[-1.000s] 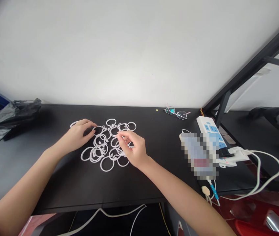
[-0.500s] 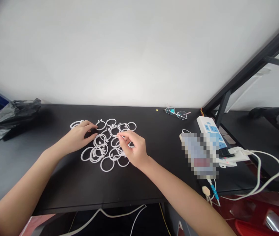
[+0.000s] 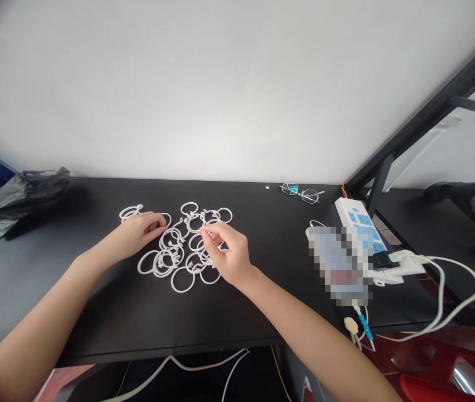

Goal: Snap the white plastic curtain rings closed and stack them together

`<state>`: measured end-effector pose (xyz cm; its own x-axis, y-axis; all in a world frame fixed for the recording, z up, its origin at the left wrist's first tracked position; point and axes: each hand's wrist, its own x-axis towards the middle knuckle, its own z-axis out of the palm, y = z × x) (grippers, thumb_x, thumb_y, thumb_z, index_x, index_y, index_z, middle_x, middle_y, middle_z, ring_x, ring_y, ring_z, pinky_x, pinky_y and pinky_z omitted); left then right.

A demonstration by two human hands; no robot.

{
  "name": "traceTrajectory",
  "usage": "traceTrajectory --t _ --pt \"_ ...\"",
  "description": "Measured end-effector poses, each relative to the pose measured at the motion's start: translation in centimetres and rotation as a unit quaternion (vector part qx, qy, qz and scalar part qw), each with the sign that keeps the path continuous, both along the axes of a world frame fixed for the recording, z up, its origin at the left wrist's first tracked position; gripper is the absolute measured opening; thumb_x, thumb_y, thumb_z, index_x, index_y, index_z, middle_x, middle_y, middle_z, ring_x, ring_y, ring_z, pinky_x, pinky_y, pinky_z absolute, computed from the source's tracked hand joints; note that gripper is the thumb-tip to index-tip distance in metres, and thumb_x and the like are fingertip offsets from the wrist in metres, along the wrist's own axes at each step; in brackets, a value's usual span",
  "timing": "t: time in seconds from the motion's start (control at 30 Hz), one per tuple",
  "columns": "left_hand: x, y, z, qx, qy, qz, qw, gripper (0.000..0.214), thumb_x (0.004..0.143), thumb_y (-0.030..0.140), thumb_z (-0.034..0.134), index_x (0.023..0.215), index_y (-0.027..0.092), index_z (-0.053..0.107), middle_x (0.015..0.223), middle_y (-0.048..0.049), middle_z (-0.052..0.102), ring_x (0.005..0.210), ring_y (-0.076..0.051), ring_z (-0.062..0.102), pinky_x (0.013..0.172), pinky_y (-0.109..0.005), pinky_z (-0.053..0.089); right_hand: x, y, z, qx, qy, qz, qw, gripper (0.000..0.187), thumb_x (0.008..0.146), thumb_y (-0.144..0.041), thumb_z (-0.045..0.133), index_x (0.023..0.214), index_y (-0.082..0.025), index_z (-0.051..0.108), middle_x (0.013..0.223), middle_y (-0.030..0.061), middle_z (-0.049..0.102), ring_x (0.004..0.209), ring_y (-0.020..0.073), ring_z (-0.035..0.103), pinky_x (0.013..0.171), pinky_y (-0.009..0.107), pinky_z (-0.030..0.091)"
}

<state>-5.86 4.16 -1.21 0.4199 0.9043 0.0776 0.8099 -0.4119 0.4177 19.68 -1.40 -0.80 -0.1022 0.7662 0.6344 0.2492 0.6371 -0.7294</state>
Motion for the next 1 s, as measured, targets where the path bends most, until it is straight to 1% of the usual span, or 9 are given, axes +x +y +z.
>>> traceTrajectory --t 0.17,0.3,0.37,0.47,0.53,0.63,0.77,0.9,1.0 --pt "0.8 -0.4 0.7 0.018 -0.046 -0.004 0.999 0.025 0.095 0.036 0.043 0.079 0.019 0.054 0.078 -0.0024 0.055 0.063 -0.016 0.050 0.061 -0.030 0.039 0.0 0.0 0.0 0.003 -0.003 0.000 1.000 0.013 0.093 -0.017 0.056 0.091 -0.019 0.069 0.083 0.0042 0.072 0.062 0.0123 0.066 0.058 0.027 0.057" --pt "1.5 -1.0 2.1 -0.029 -0.203 0.024 0.978 0.026 0.096 0.042 0.049 0.085 0.019 0.056 0.080 -0.0016 0.055 0.071 -0.016 0.053 0.069 -0.030 0.045 0.0 0.0 0.0 0.002 -0.003 -0.004 1.000 0.013 0.093 -0.017 0.056 0.093 -0.020 0.069 0.084 0.0038 0.073 0.063 0.0123 0.066 0.059 0.027 0.058" --pt "1.8 -1.5 2.8 -0.127 -0.315 0.023 0.940 0.028 0.095 0.045 0.052 0.088 0.019 0.057 0.079 -0.0008 0.055 0.077 -0.016 0.054 0.076 -0.031 0.048 0.0 0.1 0.0 0.003 -0.001 -0.009 1.000 0.012 0.092 -0.019 0.058 0.098 -0.021 0.069 0.089 0.0051 0.073 0.068 0.0132 0.068 0.057 0.026 0.059" --pt "2.4 -2.1 3.5 -0.287 -0.449 -0.035 0.845 0.026 0.095 0.043 0.057 0.086 0.018 0.060 0.086 -0.0016 0.055 0.084 -0.015 0.056 0.088 -0.032 0.051 0.0 0.2 -0.2 0.010 -0.007 -0.001 1.000 0.021 0.088 -0.022 0.065 0.109 -0.022 0.067 0.107 0.0087 0.071 0.080 0.0157 0.069 0.056 0.025 0.059" --pt "2.9 -2.4 3.4 -0.357 -0.490 -0.070 0.792 0.024 0.094 0.039 0.060 0.085 0.016 0.061 0.089 -0.0023 0.054 0.087 -0.014 0.055 0.092 -0.033 0.051 0.0 0.2 -0.2 0.018 -0.011 0.024 0.999 0.029 0.085 -0.022 0.070 0.114 -0.023 0.066 0.113 0.0099 0.069 0.084 0.0168 0.069 0.056 0.025 0.060" --pt "3.8 -2.8 2.9 -0.424 -0.518 -0.094 0.737 0.021 0.094 0.035 0.063 0.086 0.015 0.064 0.091 -0.0030 0.055 0.090 -0.014 0.057 0.097 -0.035 0.051 -0.1 0.2 -0.3 0.029 -0.020 0.060 0.998 0.028 0.085 -0.020 0.071 0.113 -0.021 0.067 0.101 0.0080 0.072 0.082 0.0168 0.070 0.056 0.025 0.060" --pt "4.7 -3.0 2.4 -0.455 -0.578 -0.100 0.670 0.019 0.092 0.032 0.066 0.085 0.015 0.065 0.089 -0.0023 0.056 0.090 -0.013 0.059 0.100 -0.033 0.051 -0.2 0.1 -0.1 0.053 -0.011 0.031 0.998 0.017 0.087 -0.018 0.068 0.103 -0.021 0.069 0.099 0.0076 0.071 0.081 0.0166 0.070 0.055 0.025 0.060" --pt "4.7 -2.9 2.4 -0.445 -0.625 -0.078 0.636 0.019 0.090 0.031 0.069 0.082 0.015 0.064 0.086 -0.0013 0.057 0.084 -0.011 0.060 0.100 -0.032 0.051 -0.1 0.2 -0.3 0.028 -0.012 0.031 0.999 0.013 0.087 -0.019 0.068 0.099 -0.020 0.068 0.089 0.0048 0.070 0.072 0.0140 0.068 0.053 0.023 0.059" --pt "4.7 -2.9 2.5 -0.436 -0.619 -0.075 0.650 0.019 0.090 0.032 0.068 0.082 0.015 0.064 0.087 -0.0013 0.057 0.085 -0.011 0.060 0.101 -0.033 0.051 -0.1 0.3 -0.6 0.010 -0.017 0.028 0.999 0.011 0.089 -0.019 0.066 0.099 -0.020 0.068 0.082 0.0026 0.071 0.070 0.0135 0.069 0.056 0.023 0.060"
